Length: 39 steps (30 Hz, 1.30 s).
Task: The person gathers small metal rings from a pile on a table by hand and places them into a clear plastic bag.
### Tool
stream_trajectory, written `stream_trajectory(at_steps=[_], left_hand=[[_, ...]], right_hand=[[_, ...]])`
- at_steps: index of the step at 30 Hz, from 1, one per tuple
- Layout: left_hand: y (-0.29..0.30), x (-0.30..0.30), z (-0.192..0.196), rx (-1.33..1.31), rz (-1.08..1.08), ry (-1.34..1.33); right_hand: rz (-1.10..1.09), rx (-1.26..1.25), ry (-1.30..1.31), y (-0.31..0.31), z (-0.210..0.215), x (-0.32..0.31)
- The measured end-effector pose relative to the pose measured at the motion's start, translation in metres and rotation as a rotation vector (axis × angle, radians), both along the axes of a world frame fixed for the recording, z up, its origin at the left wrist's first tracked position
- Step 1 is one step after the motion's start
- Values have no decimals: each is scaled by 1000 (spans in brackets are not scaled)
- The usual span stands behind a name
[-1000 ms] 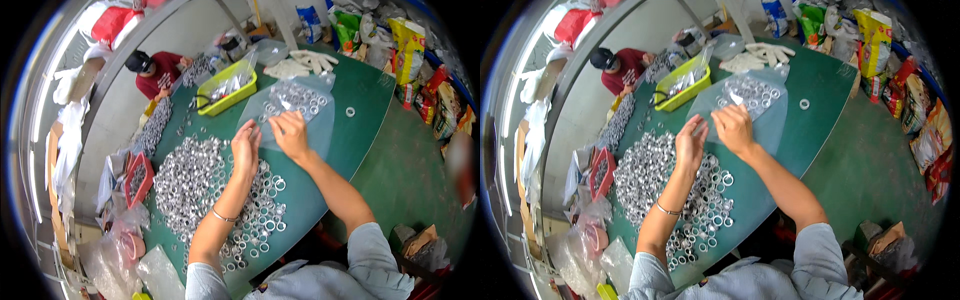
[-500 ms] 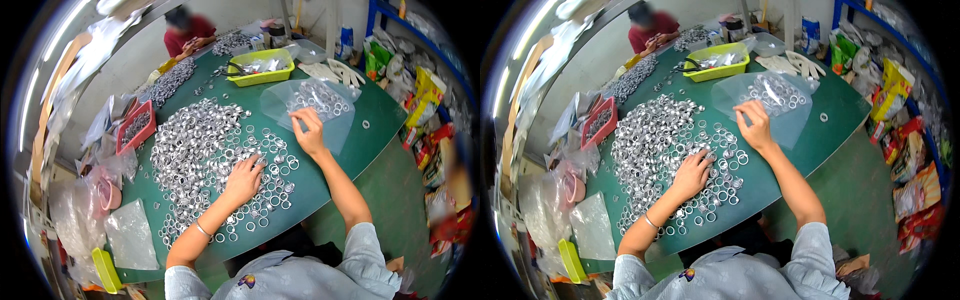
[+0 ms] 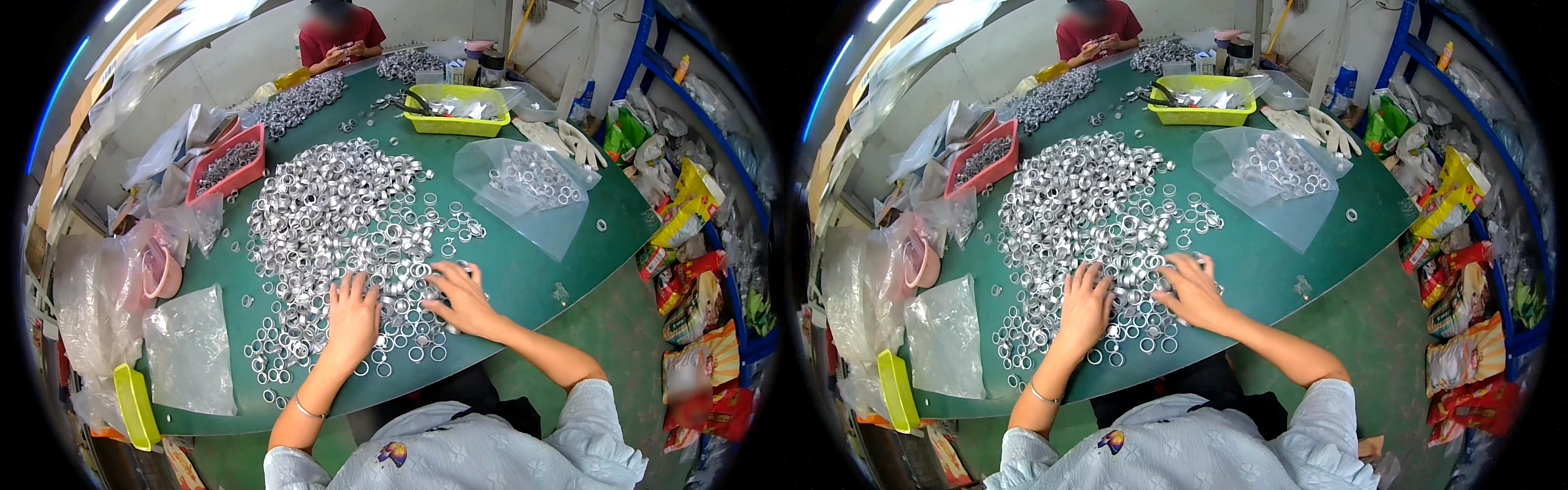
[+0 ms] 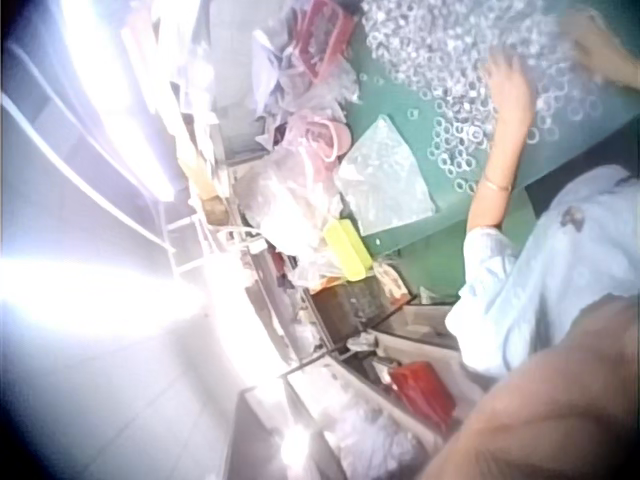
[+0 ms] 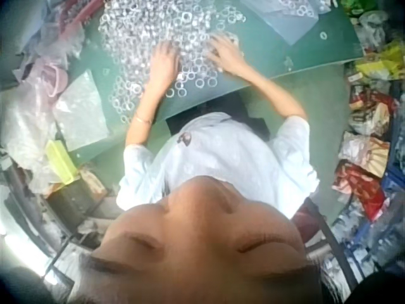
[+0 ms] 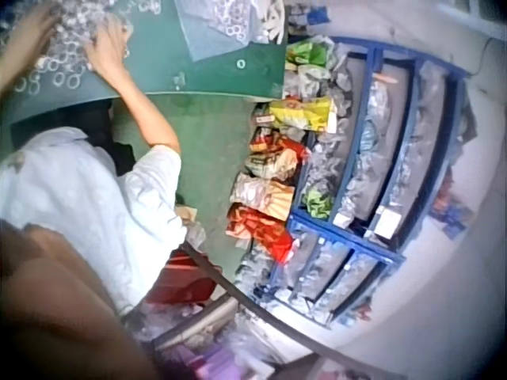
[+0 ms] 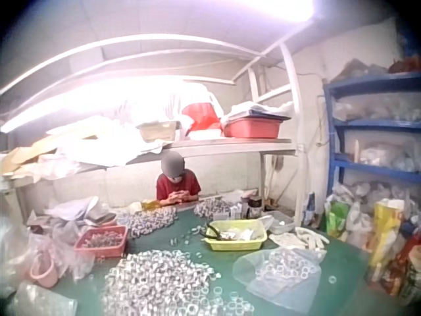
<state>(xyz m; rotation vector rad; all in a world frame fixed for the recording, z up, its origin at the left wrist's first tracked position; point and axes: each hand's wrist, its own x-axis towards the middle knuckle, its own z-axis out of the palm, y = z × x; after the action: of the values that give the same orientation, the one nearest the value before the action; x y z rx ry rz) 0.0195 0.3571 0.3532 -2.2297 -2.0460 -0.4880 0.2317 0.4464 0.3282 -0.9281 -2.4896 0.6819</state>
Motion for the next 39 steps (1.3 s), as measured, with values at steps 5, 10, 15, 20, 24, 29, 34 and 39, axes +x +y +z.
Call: stream_trajectory(at_steps=[5,10,15,20,24,29,34,39], left_hand=[[-12,23,17,-20,-59,-128],[-18,63,-9,-81,-390,-139],[-9,57,-21,-117,-317,-117],[-16,51,-17,-51,-239,-153],[-16,39,-19,-57,-131,-240],[-13,36,-22,0,-119,-293],[-13,36,-21,14,-122,-321],[-15,38,-23,50,-118,-366]], right_hand=[[228,-50,412,6,12,-12],[-252,-131,287,43,35,19],[49,-31,122,40,39,22],[-139,96,-46,54,26,37],[-273,-18,-47,64,26,48],[-208,61,70,64,26,22],[-57,257,-114,62,24,-4],[-257,-36,-3,72,21,16]])
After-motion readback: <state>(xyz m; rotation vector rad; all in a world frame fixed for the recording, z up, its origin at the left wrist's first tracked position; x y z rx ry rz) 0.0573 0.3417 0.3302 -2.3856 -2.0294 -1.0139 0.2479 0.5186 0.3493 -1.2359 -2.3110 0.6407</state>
